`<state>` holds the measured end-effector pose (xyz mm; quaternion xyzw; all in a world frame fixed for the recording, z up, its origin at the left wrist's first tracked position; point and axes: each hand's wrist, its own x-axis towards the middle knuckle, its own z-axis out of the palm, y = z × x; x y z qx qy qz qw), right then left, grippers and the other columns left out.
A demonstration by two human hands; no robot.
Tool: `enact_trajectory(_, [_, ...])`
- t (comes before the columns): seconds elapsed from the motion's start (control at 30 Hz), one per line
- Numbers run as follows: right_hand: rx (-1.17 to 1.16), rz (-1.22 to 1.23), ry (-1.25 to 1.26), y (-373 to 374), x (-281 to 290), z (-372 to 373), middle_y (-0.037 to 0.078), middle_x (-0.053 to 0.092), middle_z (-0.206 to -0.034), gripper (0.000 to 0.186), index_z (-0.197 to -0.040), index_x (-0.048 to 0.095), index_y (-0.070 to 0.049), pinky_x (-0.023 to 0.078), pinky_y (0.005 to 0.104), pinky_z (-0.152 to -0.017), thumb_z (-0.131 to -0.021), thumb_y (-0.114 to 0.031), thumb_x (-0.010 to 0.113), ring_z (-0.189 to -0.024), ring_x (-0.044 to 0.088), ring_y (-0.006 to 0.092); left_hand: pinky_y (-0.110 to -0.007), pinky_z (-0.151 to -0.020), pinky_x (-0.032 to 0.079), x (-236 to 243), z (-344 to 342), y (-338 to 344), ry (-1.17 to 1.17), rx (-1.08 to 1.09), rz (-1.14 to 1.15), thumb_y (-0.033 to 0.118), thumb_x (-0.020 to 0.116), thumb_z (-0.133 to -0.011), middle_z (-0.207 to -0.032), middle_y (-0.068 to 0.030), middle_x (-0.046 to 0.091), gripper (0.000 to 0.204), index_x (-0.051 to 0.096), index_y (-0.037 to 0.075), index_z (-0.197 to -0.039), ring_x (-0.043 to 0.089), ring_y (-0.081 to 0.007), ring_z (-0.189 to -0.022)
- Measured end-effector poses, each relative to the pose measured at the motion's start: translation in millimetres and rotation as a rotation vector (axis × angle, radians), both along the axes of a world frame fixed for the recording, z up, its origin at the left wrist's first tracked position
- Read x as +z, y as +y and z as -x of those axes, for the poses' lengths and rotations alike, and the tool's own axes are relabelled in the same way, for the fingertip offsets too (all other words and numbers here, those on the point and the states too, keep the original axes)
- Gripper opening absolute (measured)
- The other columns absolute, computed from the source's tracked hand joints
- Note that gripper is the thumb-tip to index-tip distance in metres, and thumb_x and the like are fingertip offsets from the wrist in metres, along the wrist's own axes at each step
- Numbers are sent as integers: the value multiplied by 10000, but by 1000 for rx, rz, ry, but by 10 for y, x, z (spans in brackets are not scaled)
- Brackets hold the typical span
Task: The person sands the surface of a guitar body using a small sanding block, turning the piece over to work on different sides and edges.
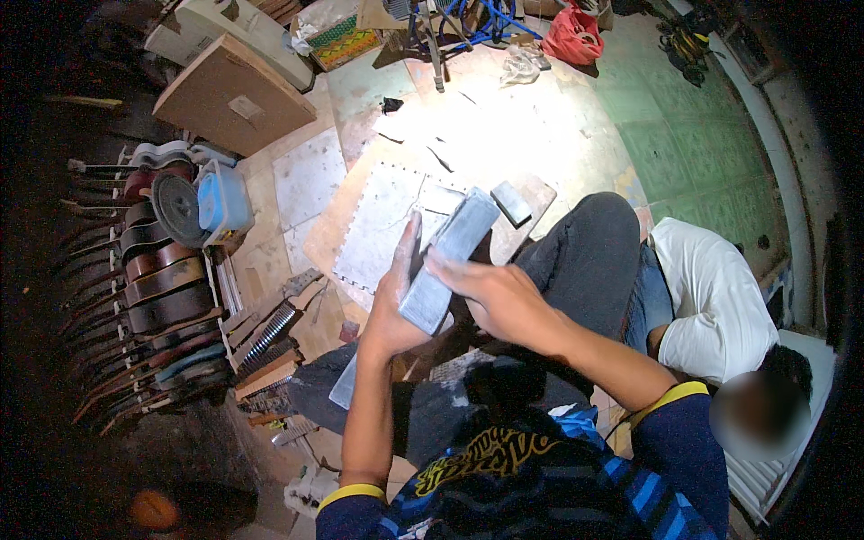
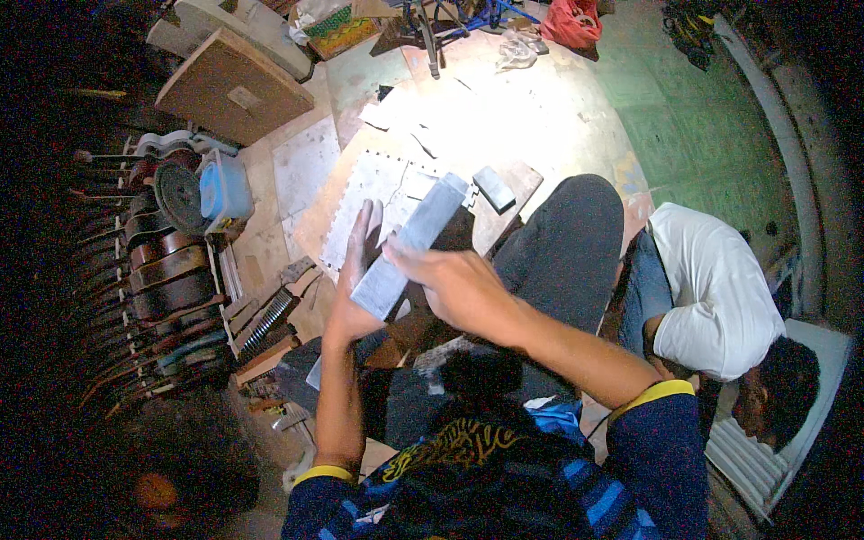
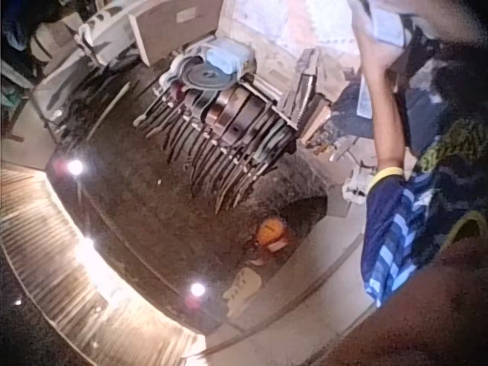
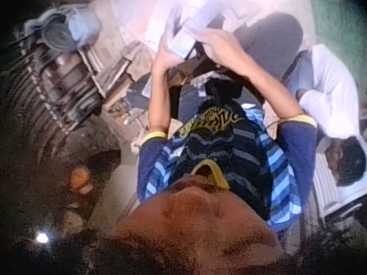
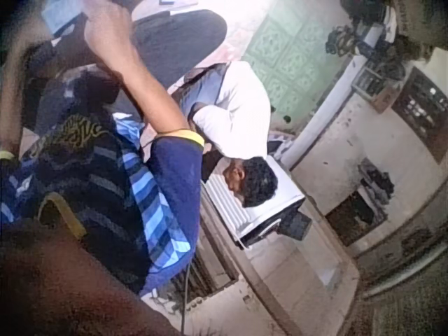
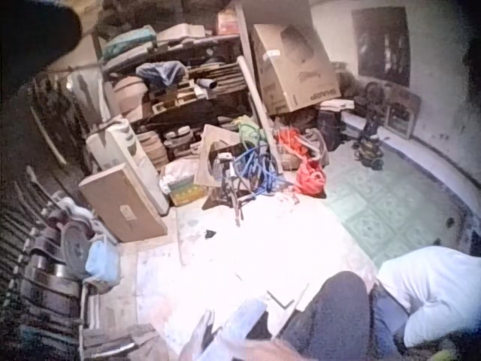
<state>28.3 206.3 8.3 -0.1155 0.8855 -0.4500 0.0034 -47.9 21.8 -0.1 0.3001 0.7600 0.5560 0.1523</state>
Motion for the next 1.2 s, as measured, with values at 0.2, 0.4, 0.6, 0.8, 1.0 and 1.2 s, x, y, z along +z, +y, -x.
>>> enact_trajectory(0.2, [-21,54,62,-65,34,-52,207,579,-1383,645,-1420,543,-68,525,443,-1014,-788,62,541,-1159,630,388,-364,-1151,344,54,49,-27,-34,37,-25,173,818,-720,-1548,-274,413,1124,144,-33,-1596,442,-303,-1424])
enact_trajectory(0.4, [-30,40,118,-122,-14,61,197,568,-1402,666,-1427,537,-67,546,450,-972,-775,67,551,-1114,652,392,-371,-1173,314,26,58,-58,99,25,40,184,823,-718,-1587,-267,353,1142,130,-26,-1601,379,-303,-1467])
enact_trajectory(0.6, [-26,-85,72,-92,-35,106,172,574,-1404,698,-1448,518,-86,563,450,-932,-769,67,561,-1091,662,385,-375,-1129,379,88,8,-45,78,0,79,210,827,-711,-1531,-268,438,1167,114,-5,-1609,473,-315,-1398])
enact_trajectory(0.8, [-46,-79,96,-143,82,-26,179,566,-1410,720,-1440,525,-89,577,440,-894,-744,90,570,-1090,662,370,-361,-1146,353,128,-9,-98,13,-17,58,194,820,-704,-1526,-270,440,1184,85,-18,-1609,447,-297,-1415])
enact_trajectory(1.0, [-8,-83,35,-161,139,-98,178,567,-1411,682,-1431,537,-86,563,457,-924,-764,56,559,-1099,660,382,-352,-1154,335,113,-7,-128,-18,22,26,207,826,-725,-1543,-274,413,1186,69,-29,-1607,432,-283,-1420])
enact_trajectory(1.2, [2,-86,77,-165,48,109,180,571,-1409,685,-1437,536,-91,563,462,-929,-764,35,569,-1071,678,372,-352,-1107,391,83,46,-145,161,2,111,201,824,-734,-1497,-262,472,1183,62,0,-1617,520,-276,-1334])
